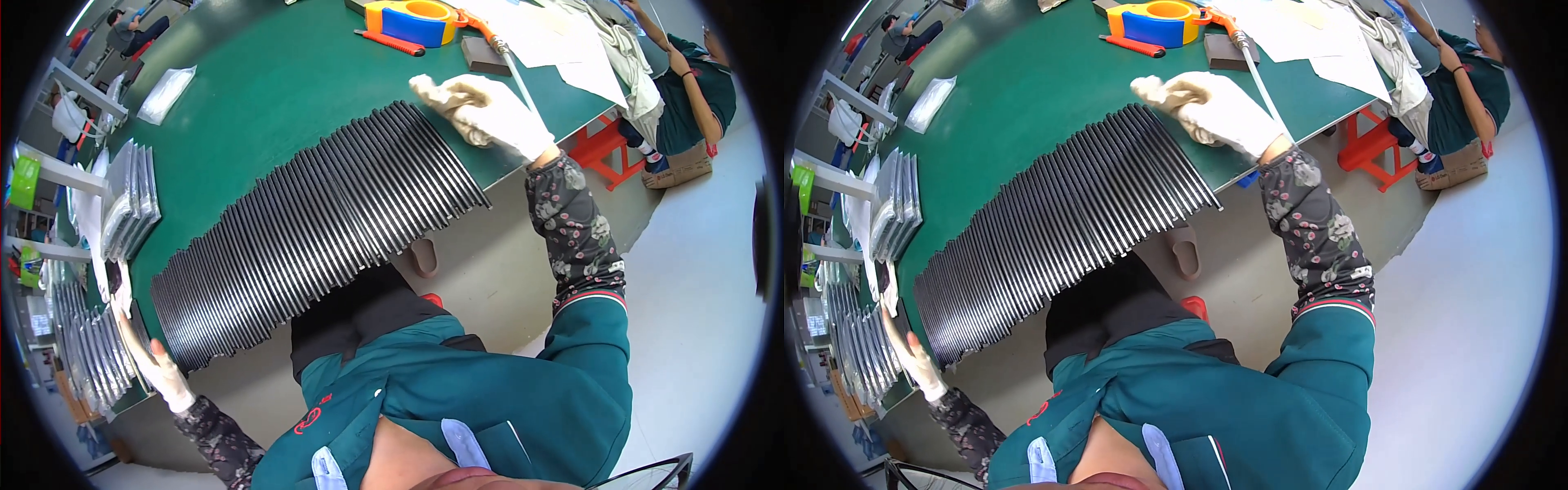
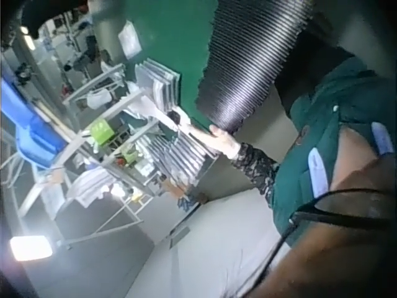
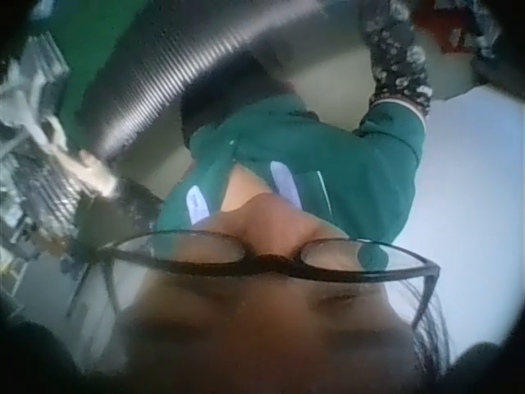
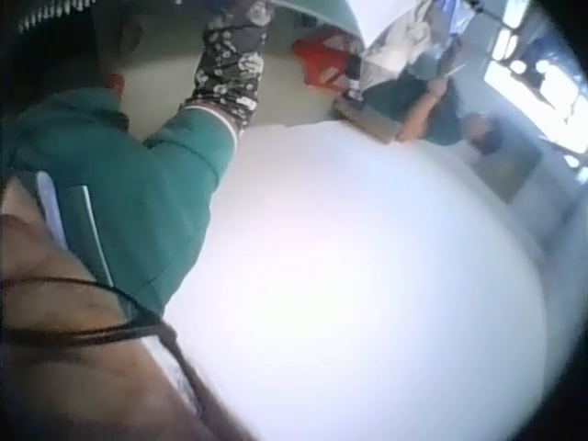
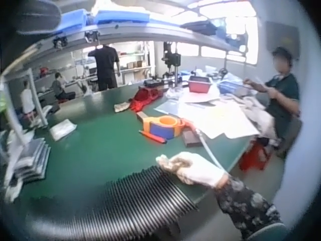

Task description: Cleaning a row of industrial fins with an air nozzle and recording progress on a log sheet.

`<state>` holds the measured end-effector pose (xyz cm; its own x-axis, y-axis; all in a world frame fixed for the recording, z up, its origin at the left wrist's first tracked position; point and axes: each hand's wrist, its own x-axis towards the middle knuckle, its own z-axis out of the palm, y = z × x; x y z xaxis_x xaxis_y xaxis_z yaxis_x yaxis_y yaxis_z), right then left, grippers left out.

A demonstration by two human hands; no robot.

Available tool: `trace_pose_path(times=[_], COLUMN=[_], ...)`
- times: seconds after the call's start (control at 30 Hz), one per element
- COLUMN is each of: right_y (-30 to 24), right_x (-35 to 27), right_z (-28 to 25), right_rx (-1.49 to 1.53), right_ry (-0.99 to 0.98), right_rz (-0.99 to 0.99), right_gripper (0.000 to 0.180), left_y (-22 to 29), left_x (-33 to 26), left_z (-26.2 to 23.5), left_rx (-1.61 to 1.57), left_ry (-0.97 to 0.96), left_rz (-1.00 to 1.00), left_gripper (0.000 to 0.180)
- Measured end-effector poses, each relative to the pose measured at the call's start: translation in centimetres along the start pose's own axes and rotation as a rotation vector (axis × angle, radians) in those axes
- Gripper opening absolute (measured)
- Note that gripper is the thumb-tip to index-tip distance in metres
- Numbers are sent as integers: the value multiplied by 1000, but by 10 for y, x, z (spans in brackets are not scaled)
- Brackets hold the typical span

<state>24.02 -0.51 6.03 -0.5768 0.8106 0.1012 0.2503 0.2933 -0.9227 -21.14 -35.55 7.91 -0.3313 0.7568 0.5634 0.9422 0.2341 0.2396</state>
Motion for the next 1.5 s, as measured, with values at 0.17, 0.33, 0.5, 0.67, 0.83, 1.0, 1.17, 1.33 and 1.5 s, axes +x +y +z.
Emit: trace_pose_path(times=[0.17,0.33,0.5,0.67,0.83,1.0,1.17,1.33,1.5], right_y=[26,24,25,23,11,-18,-51,-42,-25], right_x=[6,6,-3,-9,-14,-57,-71,-22,-47], right_z=[16,16,14,7,29,27,-14,9,52], right_rx=[-231,-97,419,540,-506,73,-182,-143,165], right_ry=[-145,-137,19,13,-54,-431,-557,-123,-379], right_rz=[-200,-82,91,150,-522,-129,-334,-210,-24], right_gripper=[24,23,19,18,16,10,10,21,14], left_y=[126,226,263,305,307,304,305,315,305], left_x=[106,148,159,147,143,143,141,141,140], left_z=[55,150,241,254,257,257,256,242,259], left_rx=[-186,-158,-324,-92,-1,-85,-80,-5,-96], left_ry=[-264,-403,-428,-593,-502,-535,-543,-552,-487], left_rz=[510,928,794,878,934,852,839,860,866], left_gripper=[59,39,40,50,48,44,45,47,46])
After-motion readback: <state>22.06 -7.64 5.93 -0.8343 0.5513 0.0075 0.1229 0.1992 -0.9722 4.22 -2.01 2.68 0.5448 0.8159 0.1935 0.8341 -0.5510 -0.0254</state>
